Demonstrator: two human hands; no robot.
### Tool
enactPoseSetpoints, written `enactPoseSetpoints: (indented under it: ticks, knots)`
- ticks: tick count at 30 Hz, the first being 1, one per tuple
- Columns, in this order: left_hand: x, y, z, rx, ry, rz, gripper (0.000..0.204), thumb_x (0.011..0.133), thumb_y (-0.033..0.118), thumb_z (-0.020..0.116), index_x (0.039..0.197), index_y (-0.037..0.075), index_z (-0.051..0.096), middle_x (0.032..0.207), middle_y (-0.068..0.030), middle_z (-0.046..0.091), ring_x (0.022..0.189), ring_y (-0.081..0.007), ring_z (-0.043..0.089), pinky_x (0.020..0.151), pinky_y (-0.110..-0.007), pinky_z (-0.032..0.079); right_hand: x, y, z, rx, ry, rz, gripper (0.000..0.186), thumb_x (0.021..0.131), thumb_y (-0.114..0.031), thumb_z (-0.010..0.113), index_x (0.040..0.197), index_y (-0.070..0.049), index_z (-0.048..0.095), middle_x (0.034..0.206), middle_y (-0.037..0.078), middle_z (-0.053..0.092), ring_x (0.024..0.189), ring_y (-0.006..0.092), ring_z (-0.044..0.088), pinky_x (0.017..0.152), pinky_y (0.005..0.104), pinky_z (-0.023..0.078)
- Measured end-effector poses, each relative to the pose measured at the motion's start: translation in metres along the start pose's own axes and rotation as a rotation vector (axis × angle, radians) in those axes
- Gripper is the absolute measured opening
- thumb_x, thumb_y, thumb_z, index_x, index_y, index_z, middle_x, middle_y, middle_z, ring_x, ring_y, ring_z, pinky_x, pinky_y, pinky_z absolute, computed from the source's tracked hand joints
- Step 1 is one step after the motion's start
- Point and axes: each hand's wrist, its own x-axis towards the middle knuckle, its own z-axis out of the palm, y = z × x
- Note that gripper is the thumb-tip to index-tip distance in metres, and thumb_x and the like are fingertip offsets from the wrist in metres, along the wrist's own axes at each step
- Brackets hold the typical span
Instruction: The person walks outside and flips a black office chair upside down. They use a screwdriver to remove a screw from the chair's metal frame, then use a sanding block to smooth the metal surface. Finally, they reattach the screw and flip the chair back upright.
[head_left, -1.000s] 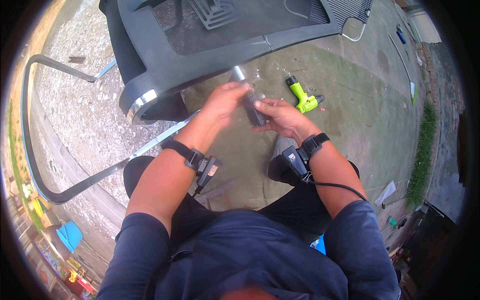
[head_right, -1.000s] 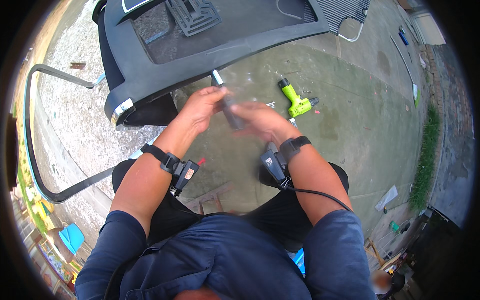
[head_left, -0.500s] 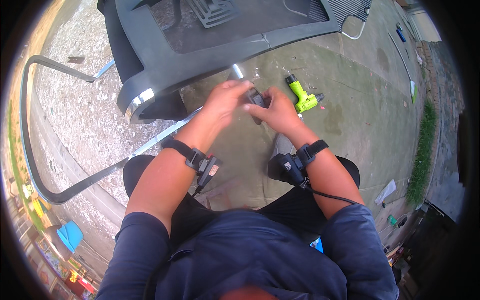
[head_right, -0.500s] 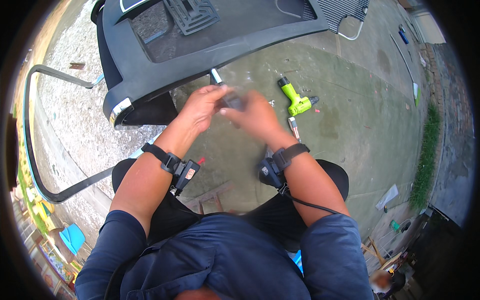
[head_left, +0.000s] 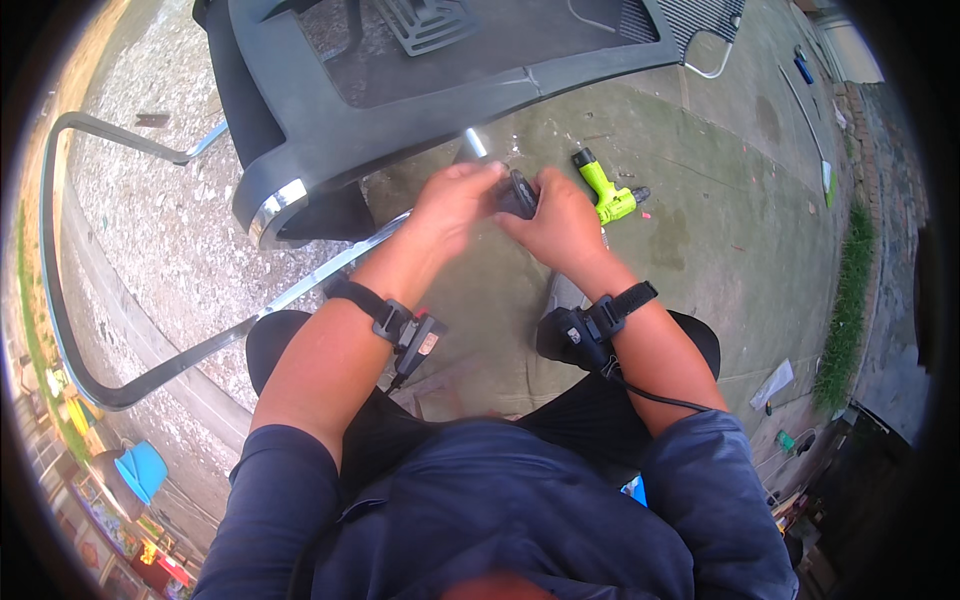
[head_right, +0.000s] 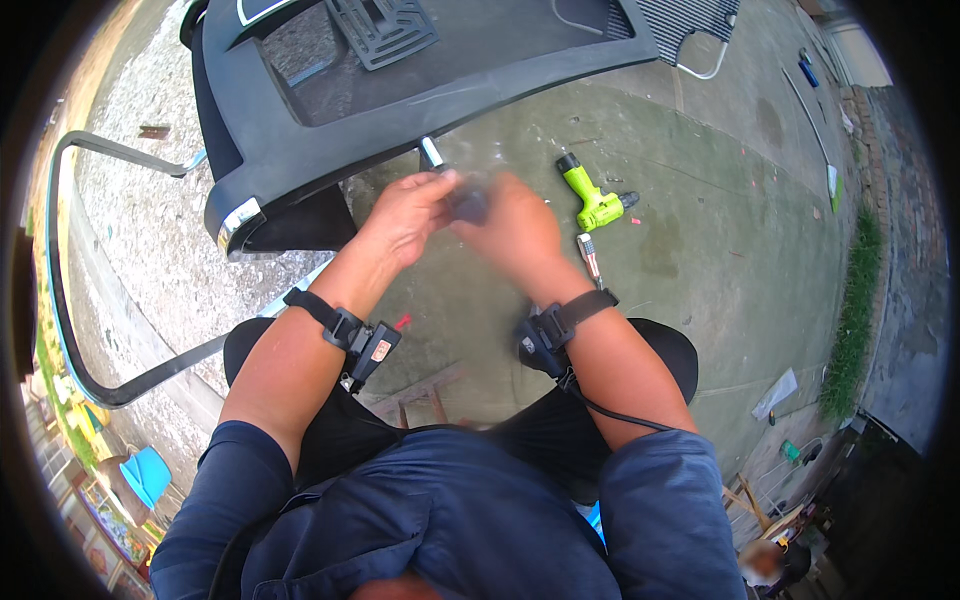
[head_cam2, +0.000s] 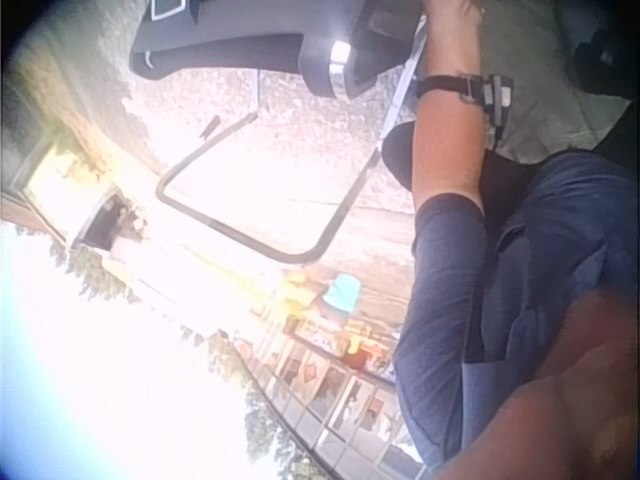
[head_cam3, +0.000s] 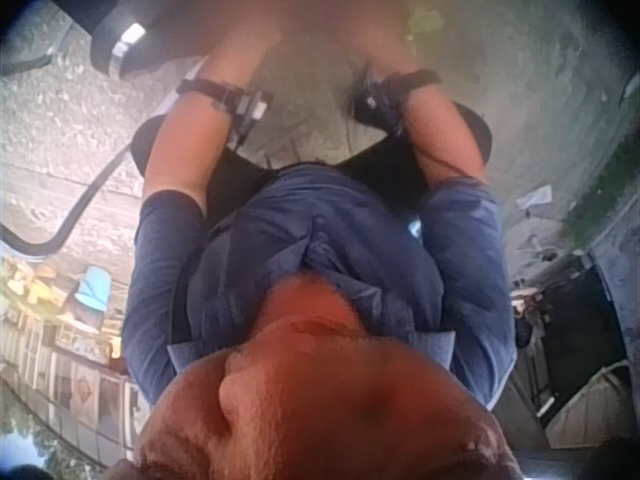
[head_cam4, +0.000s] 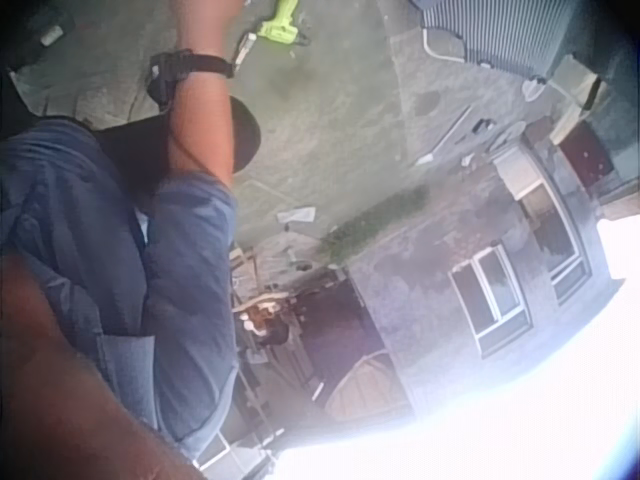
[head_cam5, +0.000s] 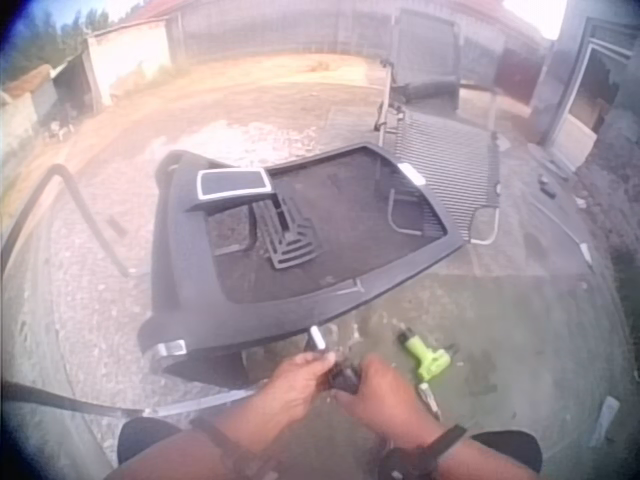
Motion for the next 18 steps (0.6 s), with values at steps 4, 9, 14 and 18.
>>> enactPoseSetpoints:
  ticks: [4,9,14,18]
  knots:
    - [-0.004,0.002,0.000,-0.005,0.012,0.019,0.022,0.096,0.021,0.064,0.104,0.001,0.063,0.101,-0.0081,0.068,0.093,-0.0192,0.065,0.086,-0.034,0.051,-0.009,-0.016,-0.008,-0.098,0.040,-0.060,0.047,0.075,-0.032,0.079,0.104,-0.001,0.060,0.093,0.016,0.069,0.086,0.0306,0.069,0.074,0.0402,0.054]
    - [-0.004,0.001,0.002,-0.005,0.029,0.033,0.021,0.097,0.021,0.061,0.103,0.001,0.063,0.103,-0.0086,0.067,0.096,-0.0194,0.064,0.091,-0.034,0.051,0.009,0.020,-0.010,0.804,-0.240,0.192,0.032,0.093,-0.038,0.062,0.097,-0.006,0.056,0.088,0.006,0.063,0.083,0.0207,0.064,0.074,0.0356,0.050]
    - [-0.008,0.004,0.001,0.032,0.016,0.034,0.027,0.095,0.022,0.065,0.110,0.000,0.063,0.106,-0.0101,0.066,0.099,-0.0207,0.063,0.092,-0.037,0.049,0.006,0.033,-0.009,1.139,-0.682,0.448,0.053,0.097,-0.049,0.054,0.123,-0.003,0.058,0.112,0.014,0.064,0.103,0.0274,0.063,0.086,0.0485,0.052]
    - [-0.008,0.005,0.003,0.048,-0.016,0.034,0.027,0.097,0.025,0.062,0.108,0.001,0.063,0.104,-0.0096,0.066,0.098,-0.0202,0.063,0.092,-0.037,0.050,0.007,0.040,-0.007,1.174,-0.672,0.385,0.055,0.096,-0.049,0.057,0.127,-0.003,0.057,0.110,0.016,0.065,0.098,0.0299,0.066,0.083,0.0488,0.055]
